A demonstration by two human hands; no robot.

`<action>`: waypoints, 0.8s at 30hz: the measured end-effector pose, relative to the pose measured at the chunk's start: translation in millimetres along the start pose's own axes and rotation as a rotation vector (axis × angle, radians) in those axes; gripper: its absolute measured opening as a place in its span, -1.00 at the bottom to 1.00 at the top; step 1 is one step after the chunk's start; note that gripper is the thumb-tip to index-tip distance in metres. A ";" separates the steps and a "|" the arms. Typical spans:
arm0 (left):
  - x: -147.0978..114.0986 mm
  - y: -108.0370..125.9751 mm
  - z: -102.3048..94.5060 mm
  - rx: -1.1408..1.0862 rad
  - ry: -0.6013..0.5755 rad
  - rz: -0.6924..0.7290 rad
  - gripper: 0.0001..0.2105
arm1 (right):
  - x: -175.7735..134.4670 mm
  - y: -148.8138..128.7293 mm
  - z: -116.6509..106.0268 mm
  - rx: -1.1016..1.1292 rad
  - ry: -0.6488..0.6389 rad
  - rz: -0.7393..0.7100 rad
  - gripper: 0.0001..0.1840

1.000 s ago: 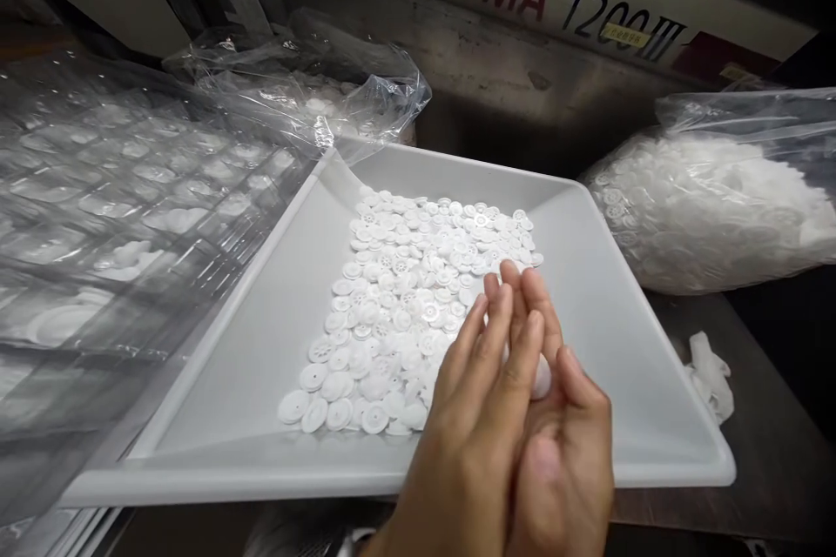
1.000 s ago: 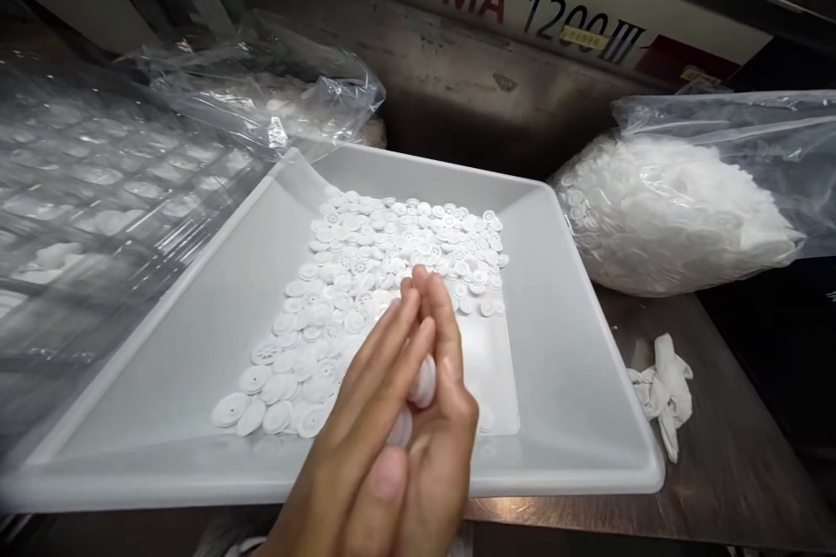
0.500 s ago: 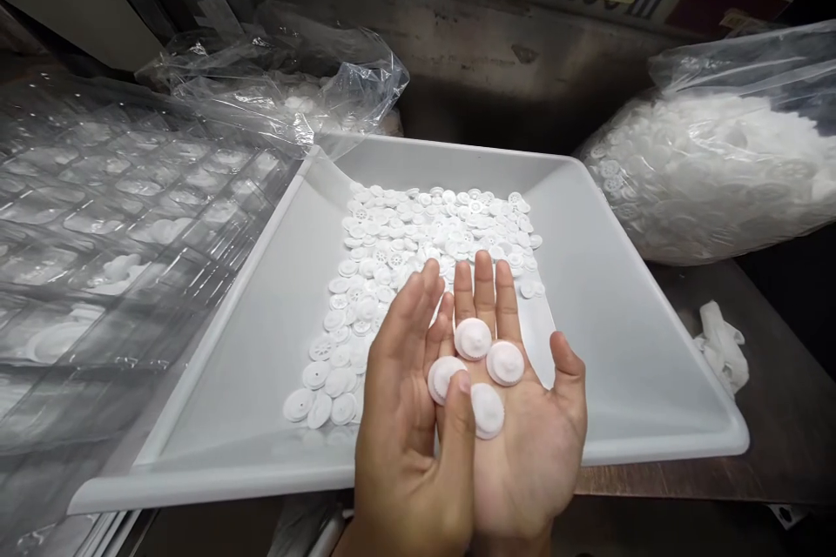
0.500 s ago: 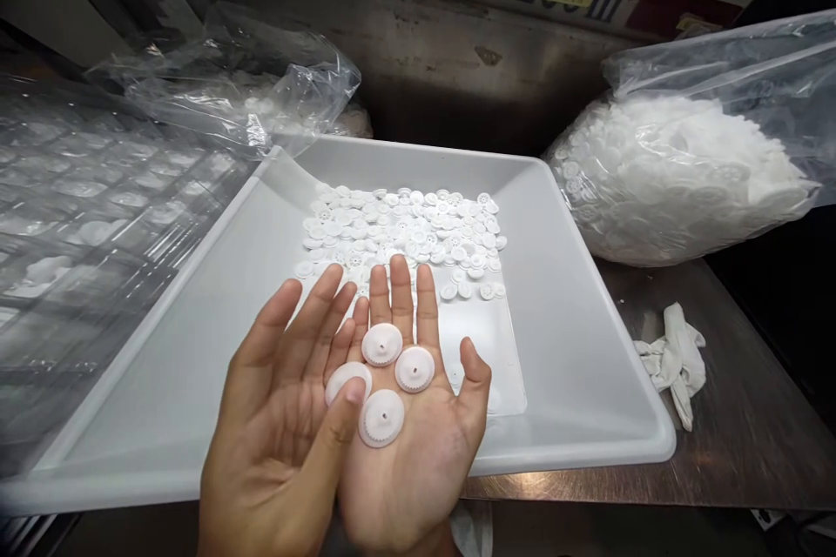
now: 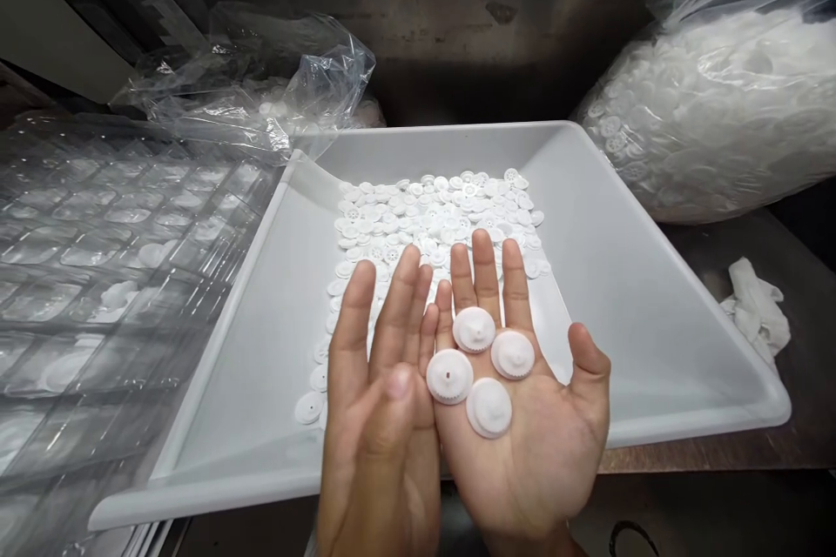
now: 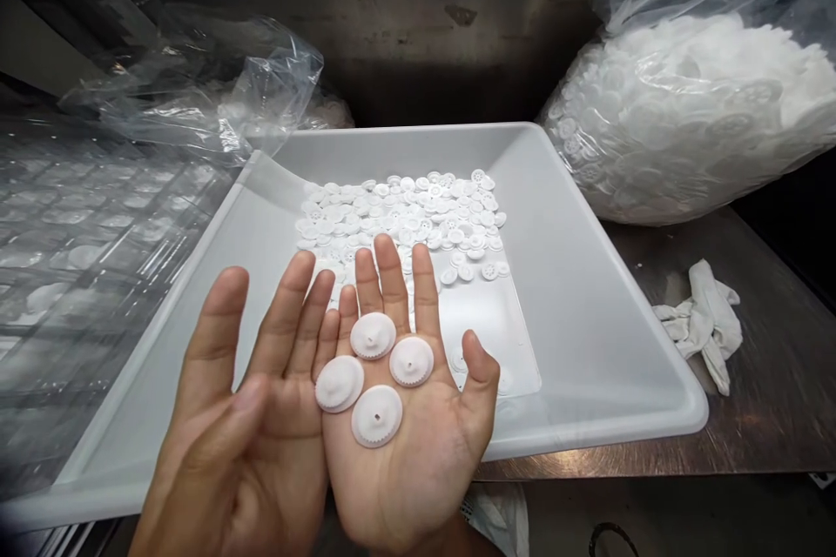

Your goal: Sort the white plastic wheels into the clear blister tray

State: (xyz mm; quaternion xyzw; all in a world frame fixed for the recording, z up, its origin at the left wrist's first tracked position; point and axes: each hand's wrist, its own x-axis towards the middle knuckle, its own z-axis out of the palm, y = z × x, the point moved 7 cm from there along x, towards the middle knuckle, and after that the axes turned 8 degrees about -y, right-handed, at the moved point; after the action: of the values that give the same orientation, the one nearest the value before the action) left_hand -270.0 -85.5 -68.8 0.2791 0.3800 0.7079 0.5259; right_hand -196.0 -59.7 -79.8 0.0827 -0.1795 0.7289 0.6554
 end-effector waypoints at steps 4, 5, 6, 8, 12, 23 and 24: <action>-0.6 2.6 1.3 0.023 0.018 0.047 -0.62 | -0.8 -0.1 0.8 0.031 0.007 -0.013 -0.29; -2.0 3.0 1.6 0.064 0.015 0.050 -0.56 | -1.0 -0.2 1.1 0.034 0.012 -0.016 -0.29; -3.7 3.8 2.1 0.117 0.012 0.060 -0.48 | -1.2 -0.1 1.4 0.035 0.020 -0.015 -0.29; -7.3 7.1 4.9 0.229 -0.009 0.115 -0.37 | -1.8 0.5 1.5 0.036 0.050 -0.006 -0.31; -13.2 14.1 9.9 0.363 -0.032 0.265 -0.36 | -2.7 2.3 1.0 0.077 0.118 0.004 -0.32; -12.5 15.6 1.9 0.215 -0.076 0.140 -0.48 | -3.8 0.0 0.5 -0.035 0.225 -0.035 -0.33; -12.0 11.8 0.9 0.189 -0.077 0.082 -0.55 | -5.2 -2.0 2.0 -0.242 0.246 -0.043 -0.35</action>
State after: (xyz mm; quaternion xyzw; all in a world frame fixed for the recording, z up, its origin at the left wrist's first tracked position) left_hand -272.0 -98.6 -58.5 0.3698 0.4128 0.6784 0.4823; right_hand -193.6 -65.1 -79.5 -0.0825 -0.1826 0.6924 0.6931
